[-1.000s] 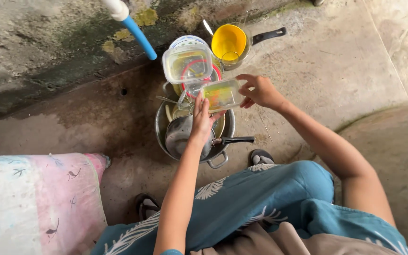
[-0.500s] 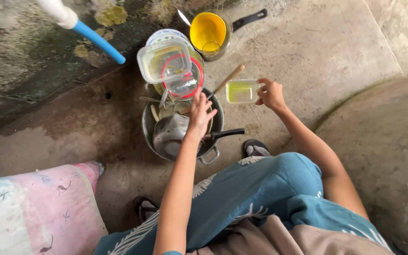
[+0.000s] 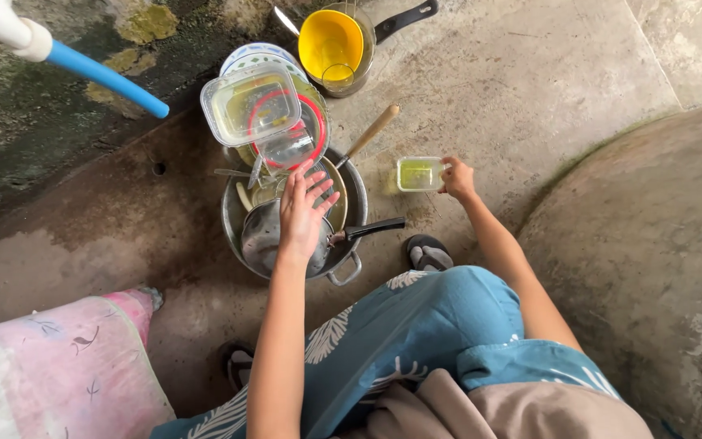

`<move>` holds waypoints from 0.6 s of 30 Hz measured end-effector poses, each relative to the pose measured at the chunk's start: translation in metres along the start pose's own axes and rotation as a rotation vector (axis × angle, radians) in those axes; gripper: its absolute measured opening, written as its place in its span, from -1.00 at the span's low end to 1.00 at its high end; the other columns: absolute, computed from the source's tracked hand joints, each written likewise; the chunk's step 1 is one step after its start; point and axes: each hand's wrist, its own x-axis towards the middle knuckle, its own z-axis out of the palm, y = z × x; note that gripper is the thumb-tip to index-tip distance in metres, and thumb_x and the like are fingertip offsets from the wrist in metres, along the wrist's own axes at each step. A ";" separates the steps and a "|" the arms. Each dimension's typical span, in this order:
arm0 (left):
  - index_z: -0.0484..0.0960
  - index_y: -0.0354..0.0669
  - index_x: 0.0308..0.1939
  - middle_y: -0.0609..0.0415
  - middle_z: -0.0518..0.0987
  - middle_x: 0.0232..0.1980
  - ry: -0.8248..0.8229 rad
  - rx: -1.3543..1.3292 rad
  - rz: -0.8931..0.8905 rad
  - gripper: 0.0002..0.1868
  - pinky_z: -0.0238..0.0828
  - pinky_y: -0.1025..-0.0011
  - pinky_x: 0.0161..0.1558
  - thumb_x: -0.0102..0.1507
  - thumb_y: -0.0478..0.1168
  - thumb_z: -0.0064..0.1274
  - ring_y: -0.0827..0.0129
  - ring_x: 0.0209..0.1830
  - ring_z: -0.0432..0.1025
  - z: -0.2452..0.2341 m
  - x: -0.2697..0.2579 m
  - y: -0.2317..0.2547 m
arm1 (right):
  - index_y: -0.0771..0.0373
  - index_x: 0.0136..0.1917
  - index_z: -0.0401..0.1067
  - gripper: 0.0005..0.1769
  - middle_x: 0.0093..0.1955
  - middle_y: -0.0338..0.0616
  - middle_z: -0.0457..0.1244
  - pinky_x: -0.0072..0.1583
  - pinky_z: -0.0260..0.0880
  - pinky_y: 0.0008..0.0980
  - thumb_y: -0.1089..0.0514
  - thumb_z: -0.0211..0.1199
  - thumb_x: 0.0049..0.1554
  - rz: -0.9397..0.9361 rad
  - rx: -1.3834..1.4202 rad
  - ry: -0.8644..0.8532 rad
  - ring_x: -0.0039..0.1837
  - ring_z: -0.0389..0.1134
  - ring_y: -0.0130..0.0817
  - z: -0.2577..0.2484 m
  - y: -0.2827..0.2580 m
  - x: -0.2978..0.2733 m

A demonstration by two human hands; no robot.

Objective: The recorder is washing a variety of dishes and plastic containers using a sponge and soap at a floor-level faucet.

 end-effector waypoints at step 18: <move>0.41 -0.10 0.36 0.03 0.54 0.05 0.059 -0.084 0.055 -0.55 0.51 0.28 0.00 0.48 0.02 -0.20 0.38 -0.01 0.46 -0.024 0.008 -0.002 | 0.18 0.16 0.52 -0.56 -0.06 0.20 0.38 -0.04 0.46 0.08 0.06 0.45 0.03 -0.507 -0.784 0.252 -0.02 0.42 0.22 -0.006 -0.230 -0.015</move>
